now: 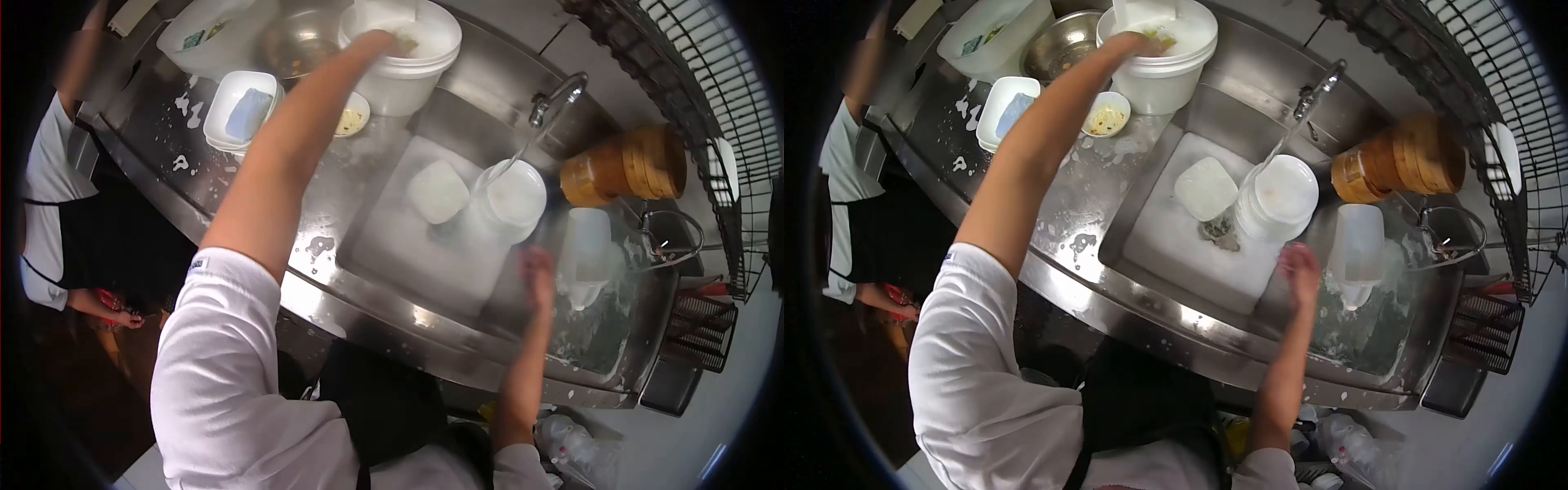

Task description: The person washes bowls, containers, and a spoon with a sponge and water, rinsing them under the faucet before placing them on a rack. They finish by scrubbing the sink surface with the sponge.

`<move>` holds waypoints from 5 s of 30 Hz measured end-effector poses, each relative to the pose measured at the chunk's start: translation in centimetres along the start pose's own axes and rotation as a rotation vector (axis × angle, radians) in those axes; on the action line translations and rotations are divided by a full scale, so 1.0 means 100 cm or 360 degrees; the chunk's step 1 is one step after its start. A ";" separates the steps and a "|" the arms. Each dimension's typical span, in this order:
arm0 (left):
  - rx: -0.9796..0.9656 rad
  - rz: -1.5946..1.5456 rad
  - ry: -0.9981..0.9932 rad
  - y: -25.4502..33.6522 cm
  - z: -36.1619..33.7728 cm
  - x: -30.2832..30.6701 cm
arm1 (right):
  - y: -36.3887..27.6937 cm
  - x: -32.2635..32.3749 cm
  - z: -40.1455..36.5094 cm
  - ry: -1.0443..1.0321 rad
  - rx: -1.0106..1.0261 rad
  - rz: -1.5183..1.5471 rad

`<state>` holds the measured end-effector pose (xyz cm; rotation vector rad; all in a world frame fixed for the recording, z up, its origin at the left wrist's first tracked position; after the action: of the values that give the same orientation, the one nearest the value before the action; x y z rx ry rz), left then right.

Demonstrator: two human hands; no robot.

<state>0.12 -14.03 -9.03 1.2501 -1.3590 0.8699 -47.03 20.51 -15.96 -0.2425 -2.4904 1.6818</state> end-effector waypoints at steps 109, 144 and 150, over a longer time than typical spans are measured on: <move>-0.0307 -0.1620 0.0410 0.169 -0.194 -0.132 | -0.030 -0.221 -0.015 -0.0461 0.0106 -0.0182; -0.0958 -0.0141 0.0742 0.227 -0.207 0.020 | -0.065 -0.222 -0.012 -0.0201 0.0047 0.0363; -0.0762 -0.0410 0.0527 0.240 -0.224 -0.042 | -0.034 -0.222 0.006 0.0062 0.0056 0.0746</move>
<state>-18.80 12.87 -5.66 0.8402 -1.0312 0.5015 -25.60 14.21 -13.35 -0.9060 -2.5062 1.8466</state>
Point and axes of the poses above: each hand's wrist, its own z-axis towards the middle knuckle, its own x-axis out of the back of the hand, y = z × x, the point moved 8 cm from there along z, towards the middle knuckle, and after that the axes turned 2 degrees about x, right-handed, at the moved point
